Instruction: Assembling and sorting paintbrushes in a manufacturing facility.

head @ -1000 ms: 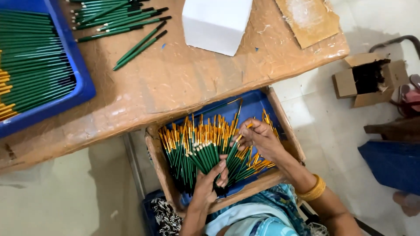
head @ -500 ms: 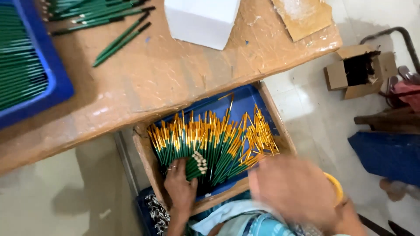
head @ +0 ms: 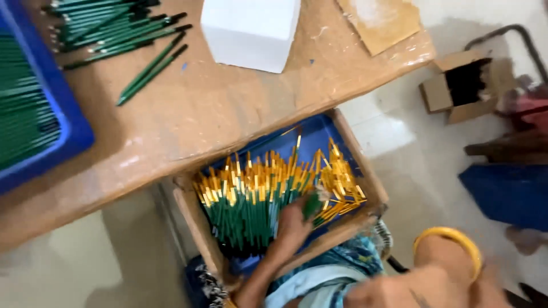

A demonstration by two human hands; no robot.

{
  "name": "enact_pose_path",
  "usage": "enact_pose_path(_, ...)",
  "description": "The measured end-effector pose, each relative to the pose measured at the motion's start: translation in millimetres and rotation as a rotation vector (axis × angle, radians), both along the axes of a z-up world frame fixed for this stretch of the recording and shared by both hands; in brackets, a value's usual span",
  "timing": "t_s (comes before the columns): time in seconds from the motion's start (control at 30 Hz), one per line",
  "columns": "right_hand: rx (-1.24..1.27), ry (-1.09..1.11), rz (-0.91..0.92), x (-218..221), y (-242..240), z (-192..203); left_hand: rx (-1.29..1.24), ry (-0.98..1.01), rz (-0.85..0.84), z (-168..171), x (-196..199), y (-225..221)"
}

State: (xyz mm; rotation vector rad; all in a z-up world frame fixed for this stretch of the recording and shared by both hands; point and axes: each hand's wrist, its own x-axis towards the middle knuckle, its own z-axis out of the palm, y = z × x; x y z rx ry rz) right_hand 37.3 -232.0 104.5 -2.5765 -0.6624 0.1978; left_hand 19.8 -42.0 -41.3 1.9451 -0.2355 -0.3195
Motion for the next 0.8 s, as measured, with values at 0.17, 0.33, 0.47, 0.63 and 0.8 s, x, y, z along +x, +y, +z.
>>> enact_pose_path(0.17,-0.177,0.064,0.032,13,-26,-57,0.108,0.195,0.12,12,7,27)
enact_pose_path(0.33,-0.174,-0.152,-0.025,59,-24,-106,-0.252,0.555,0.259,20,0,49)
enact_pose_path(0.47,-0.342,-0.212,0.202,89,-18,-128,-0.426,0.594,0.308,8,-17,75)
enact_pose_path(0.63,-0.456,-0.235,0.409,118,-8,-108,-0.576,0.622,0.499,-19,-42,86)
enact_pose_path(0.8,0.026,-0.301,0.133,123,-6,-82,-0.655,0.537,0.445,-26,-38,84)
